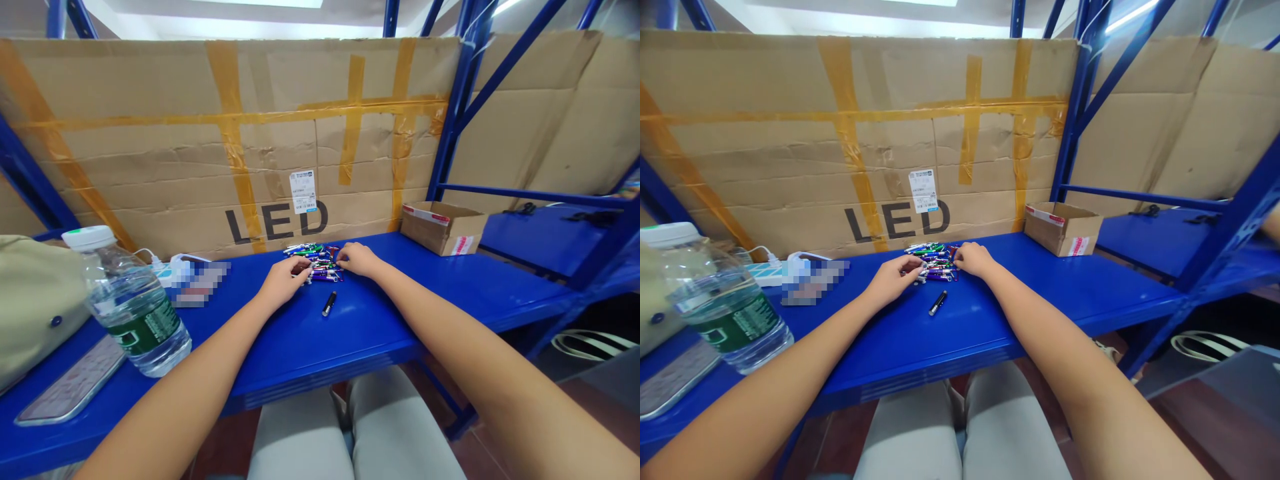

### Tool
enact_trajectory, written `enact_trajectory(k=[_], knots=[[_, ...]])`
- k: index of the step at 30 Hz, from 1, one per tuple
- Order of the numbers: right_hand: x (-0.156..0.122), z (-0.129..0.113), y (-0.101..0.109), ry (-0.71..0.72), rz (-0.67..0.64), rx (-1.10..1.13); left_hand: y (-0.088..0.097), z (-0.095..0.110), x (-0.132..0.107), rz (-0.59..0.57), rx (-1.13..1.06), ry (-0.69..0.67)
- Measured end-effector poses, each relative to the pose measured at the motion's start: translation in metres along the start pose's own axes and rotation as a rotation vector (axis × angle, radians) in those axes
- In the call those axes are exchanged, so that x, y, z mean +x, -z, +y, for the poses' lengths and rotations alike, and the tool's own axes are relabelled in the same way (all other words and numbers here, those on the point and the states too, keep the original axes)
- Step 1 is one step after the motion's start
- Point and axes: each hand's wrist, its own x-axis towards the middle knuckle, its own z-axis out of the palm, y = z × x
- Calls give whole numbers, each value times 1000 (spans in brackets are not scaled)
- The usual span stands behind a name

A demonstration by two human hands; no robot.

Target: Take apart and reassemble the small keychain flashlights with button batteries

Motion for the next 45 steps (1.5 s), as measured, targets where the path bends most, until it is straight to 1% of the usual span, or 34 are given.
enact_trajectory(k=[1,3,5,7,9,12,16,19,23,27,29,31,36,39,42,45], knots=[[-2,-4,3,23,53,88,0,0,0,3,-2,0],[-7,-16,9,93,163,334,0,1,0,15,-12,-4],[-11,-32,14,167,193,554,-1,0,0,12,-30,-9],[-15,-46,15,225,213,645,-2,0,0,1,-55,-12],[-17,-55,14,267,223,674,-3,-2,-1,-4,-73,-12],[-18,-59,11,292,222,683,-2,-4,-1,1,-80,-4],[-19,-56,9,302,210,690,-1,-4,-1,11,-65,-3],[-19,-54,7,354,198,651,0,-3,-1,20,-61,2],[-20,-50,8,452,200,461,1,-5,-1,27,-74,8],[-23,-51,11,504,179,207,0,-10,0,29,-143,31],[-24,-52,11,516,169,129,0,-11,0,25,-162,53],[-25,-53,12,510,174,132,1,-12,1,31,-163,65],[-25,-54,17,471,206,296,3,-10,3,63,-151,72],[-26,-53,21,423,215,311,4,-13,4,82,-143,63],[-26,-50,22,384,161,269,5,-19,5,123,-142,67],[-26,-45,20,397,33,228,6,-23,6,127,-139,84]])
